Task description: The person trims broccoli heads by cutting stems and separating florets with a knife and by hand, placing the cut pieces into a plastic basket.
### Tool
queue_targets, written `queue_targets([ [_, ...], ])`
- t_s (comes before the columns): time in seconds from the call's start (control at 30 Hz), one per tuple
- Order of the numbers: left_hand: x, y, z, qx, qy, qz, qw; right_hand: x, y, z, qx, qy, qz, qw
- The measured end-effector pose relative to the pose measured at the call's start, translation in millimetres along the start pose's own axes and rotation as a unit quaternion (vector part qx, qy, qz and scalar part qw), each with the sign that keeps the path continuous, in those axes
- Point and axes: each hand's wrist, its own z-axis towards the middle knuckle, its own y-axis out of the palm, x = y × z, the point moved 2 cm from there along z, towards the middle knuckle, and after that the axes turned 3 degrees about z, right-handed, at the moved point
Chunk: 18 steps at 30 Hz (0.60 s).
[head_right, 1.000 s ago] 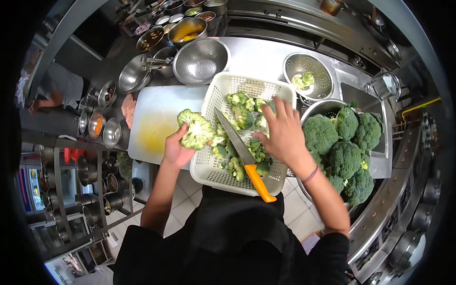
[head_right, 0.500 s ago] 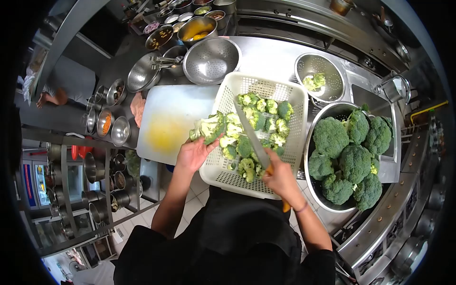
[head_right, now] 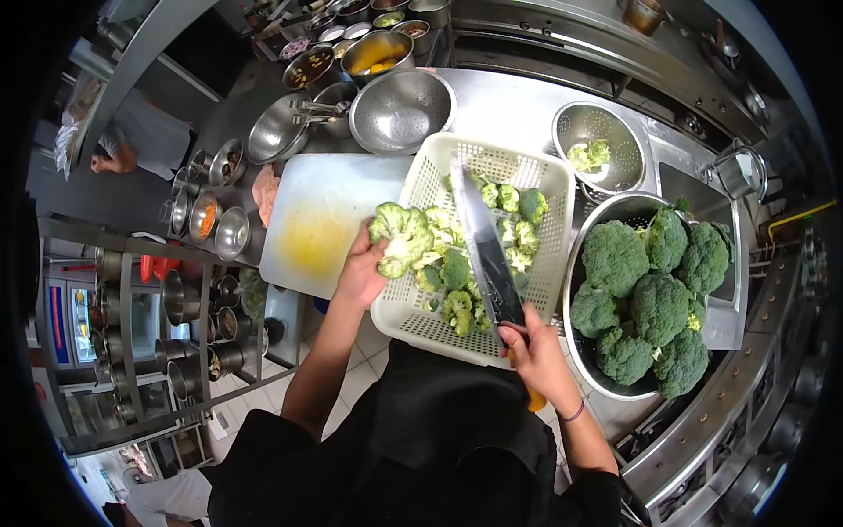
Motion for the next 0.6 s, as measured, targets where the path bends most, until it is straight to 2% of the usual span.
queue_targets([
  [0.03, 8.7, 14.8, -1.2, 0.027, 0.026, -0.001, 0.999, 1.5, 0.7, -2.0, 0.031, -0.065, -0.077, 0.994],
  [0.07, 8.4, 15.4, 3.8, 0.025, 0.025, 0.000, 0.999, -0.8, -0.4, -5.4, 0.033, -0.065, -0.077, 0.994],
  [0.1, 11.1, 14.8, 9.4, 0.018, 0.100, 0.131, 0.986, -8.4, -2.5, -10.8, 0.042, -0.107, -0.190, 0.975],
  [0.13, 16.8, 18.7, 12.9, 0.010, 0.173, 0.258, 0.950, -16.8, -3.3, -16.4, 0.051, -0.146, -0.300, 0.941],
  [0.2, 24.9, 21.1, 16.8, -0.010, 0.188, 0.311, 0.931, -29.7, -5.2, -25.1, 0.068, -0.138, -0.319, 0.935],
  [0.27, 28.0, 22.2, 19.6, -0.040, 0.297, 0.341, 0.891, -30.3, -7.5, -33.0, 0.034, -0.103, -0.418, 0.902],
  [0.3, 31.9, 28.7, 17.5, -0.037, 0.309, 0.371, 0.875, -26.8, -9.4, -34.0, 0.037, -0.099, -0.416, 0.903],
  [0.37, 31.4, 32.2, 16.8, -0.045, 0.315, 0.382, 0.868, -20.7, -12.0, -36.8, 0.026, -0.164, -0.421, 0.892],
  [0.47, 31.0, 39.4, 16.0, -0.063, 0.333, 0.410, 0.847, -21.2, -15.4, -39.1, 0.015, -0.143, -0.457, 0.878],
  [0.53, 30.0, 42.9, 13.2, -0.059, 0.360, 0.466, 0.806, -22.2, -16.9, -41.2, 0.021, -0.143, -0.461, 0.876],
  [0.6, 28.5, 47.5, 11.9, -0.056, 0.356, 0.467, 0.807, -27.0, -16.1, -43.9, -0.008, -0.136, -0.461, 0.877],
])
